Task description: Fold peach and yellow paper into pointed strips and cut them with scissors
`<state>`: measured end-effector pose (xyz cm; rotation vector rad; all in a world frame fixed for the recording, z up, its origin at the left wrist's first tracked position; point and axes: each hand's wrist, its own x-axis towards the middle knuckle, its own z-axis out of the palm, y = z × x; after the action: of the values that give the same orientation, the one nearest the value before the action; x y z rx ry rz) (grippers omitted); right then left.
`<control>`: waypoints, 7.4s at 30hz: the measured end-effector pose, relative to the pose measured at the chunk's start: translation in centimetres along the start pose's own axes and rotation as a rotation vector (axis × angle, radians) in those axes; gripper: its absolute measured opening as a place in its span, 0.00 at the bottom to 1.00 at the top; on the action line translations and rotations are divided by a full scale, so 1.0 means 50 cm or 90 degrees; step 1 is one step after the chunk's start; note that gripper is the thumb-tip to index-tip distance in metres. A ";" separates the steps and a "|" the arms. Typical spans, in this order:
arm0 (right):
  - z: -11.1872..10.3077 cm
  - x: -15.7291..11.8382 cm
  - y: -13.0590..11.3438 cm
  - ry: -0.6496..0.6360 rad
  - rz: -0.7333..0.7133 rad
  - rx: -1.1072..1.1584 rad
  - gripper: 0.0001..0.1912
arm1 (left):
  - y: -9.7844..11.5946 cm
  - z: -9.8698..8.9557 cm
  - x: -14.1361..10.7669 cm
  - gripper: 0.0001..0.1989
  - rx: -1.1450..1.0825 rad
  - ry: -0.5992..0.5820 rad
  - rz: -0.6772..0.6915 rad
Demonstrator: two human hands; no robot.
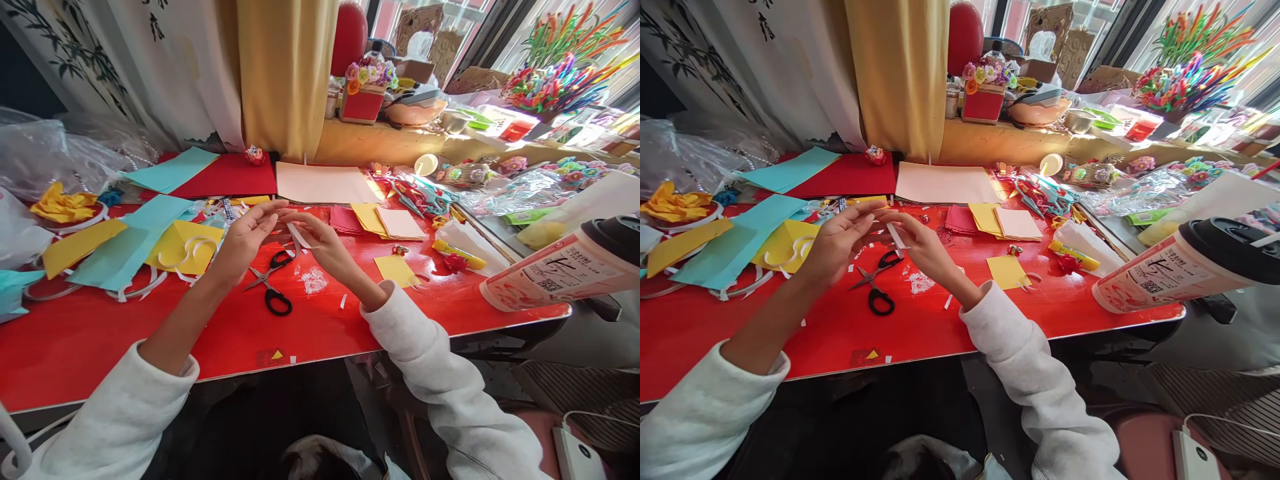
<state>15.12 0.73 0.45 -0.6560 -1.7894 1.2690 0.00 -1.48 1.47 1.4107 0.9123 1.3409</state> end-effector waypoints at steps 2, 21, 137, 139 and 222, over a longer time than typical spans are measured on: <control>0.002 0.000 -0.004 -0.008 0.020 0.059 0.13 | -0.004 -0.002 0.000 0.17 0.052 0.025 0.026; -0.012 0.006 -0.026 0.058 0.015 0.049 0.23 | 0.024 -0.022 -0.007 0.08 0.380 0.139 0.169; -0.073 -0.016 -0.041 -0.172 0.231 -0.232 0.22 | 0.036 -0.066 -0.004 0.16 0.213 -0.106 -0.062; -0.073 -0.015 -0.037 -0.178 0.223 -0.248 0.23 | 0.035 -0.066 -0.005 0.16 0.214 -0.108 -0.061; -0.031 -0.020 0.011 0.030 0.156 0.157 0.14 | -0.007 0.011 -0.012 0.19 0.117 0.014 0.010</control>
<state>16.92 0.92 -0.18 -0.7736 -1.5143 1.5947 0.52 -2.06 1.01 1.5476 1.0628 1.3130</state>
